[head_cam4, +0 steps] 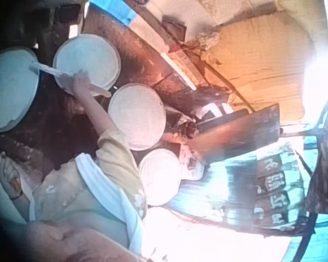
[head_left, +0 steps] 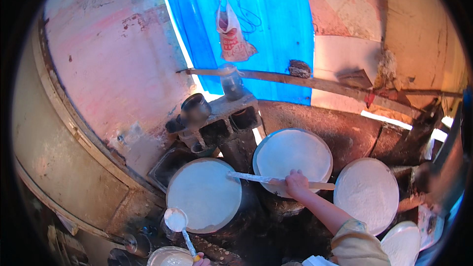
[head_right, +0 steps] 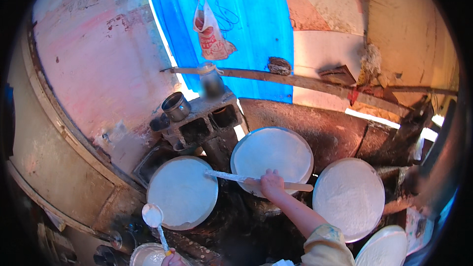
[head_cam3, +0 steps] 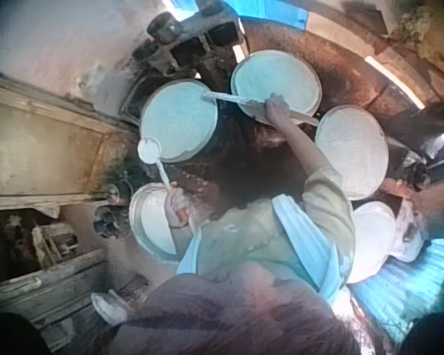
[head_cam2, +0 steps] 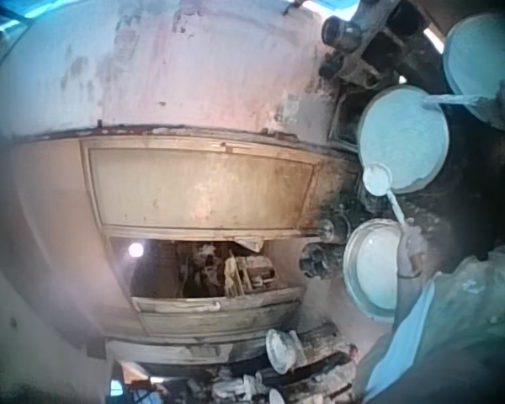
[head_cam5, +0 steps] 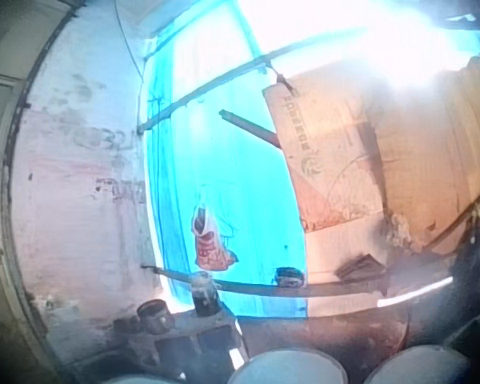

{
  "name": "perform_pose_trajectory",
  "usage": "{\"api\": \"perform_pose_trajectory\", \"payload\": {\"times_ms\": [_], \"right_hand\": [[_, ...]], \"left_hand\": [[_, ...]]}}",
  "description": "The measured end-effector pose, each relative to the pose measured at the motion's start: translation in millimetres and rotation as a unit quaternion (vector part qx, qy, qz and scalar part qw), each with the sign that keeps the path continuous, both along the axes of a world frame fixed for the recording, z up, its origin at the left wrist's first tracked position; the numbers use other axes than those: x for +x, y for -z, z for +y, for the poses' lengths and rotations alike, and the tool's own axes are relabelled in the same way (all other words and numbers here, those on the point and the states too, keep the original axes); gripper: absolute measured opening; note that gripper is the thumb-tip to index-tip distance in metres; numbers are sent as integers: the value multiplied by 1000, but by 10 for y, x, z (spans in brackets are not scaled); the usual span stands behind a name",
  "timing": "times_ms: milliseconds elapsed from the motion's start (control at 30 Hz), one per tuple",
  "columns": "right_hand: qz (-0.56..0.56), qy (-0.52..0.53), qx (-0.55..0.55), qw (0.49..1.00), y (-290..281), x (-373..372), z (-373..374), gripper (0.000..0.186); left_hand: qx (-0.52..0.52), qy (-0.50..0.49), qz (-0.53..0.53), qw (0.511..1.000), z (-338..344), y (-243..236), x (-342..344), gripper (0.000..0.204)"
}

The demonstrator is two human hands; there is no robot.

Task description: The person prepares crepes by pouring batter from a ladle onto multiple hot circular griddles and spreading it thin using a stick, then removing the cooked crepes by hand.

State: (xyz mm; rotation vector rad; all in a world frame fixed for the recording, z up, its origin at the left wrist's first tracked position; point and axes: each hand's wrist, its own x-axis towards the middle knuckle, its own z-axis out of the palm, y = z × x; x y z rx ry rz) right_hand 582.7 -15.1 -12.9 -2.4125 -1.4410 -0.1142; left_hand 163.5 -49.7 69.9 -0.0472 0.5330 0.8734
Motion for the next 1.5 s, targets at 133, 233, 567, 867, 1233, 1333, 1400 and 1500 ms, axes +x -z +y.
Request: {"api": "perform_pose_trajectory", "payload": {"times_ms": [133, 233, 567, 867, 1233, 1333, 1400, 1500], "right_hand": [[-59, -4, 105, 993, -374, 378, 60, 10], [-32, 31, 206, 978, -840, 416, -67, 6], [48, 134, 308, 941, -1185, -832, -1889, 17], [17, 337, 120, 934, -1446, -2334, -3477, 9], [8, 709, 248, 660, -940, -3610, -5828, 5], [11, 734, 475, 486, -701, -4539, -6707, 10], [9, 705, 615, 353, -590, -5014, -6973, 10], [-50, 668, 710, 216, -327, -5856, -7350, 7]], "left_hand": [[-42, -7, -78, 996, 19, 116, 74, 18], [-66, -8, -108, 992, 79, 127, 53, 21], [-74, 166, -99, 978, 345, 107, 338, 19], [-168, 411, -174, 879, 141, 269, 633, 19], [-200, 585, -182, 765, -956, 105, 903, 22], [-225, 622, -171, 730, -1525, 62, 932, 22], [-210, 649, -160, 714, -1790, 35, 972, 22], [-235, 668, -167, 686, -2267, -50, 981, 20]]}}
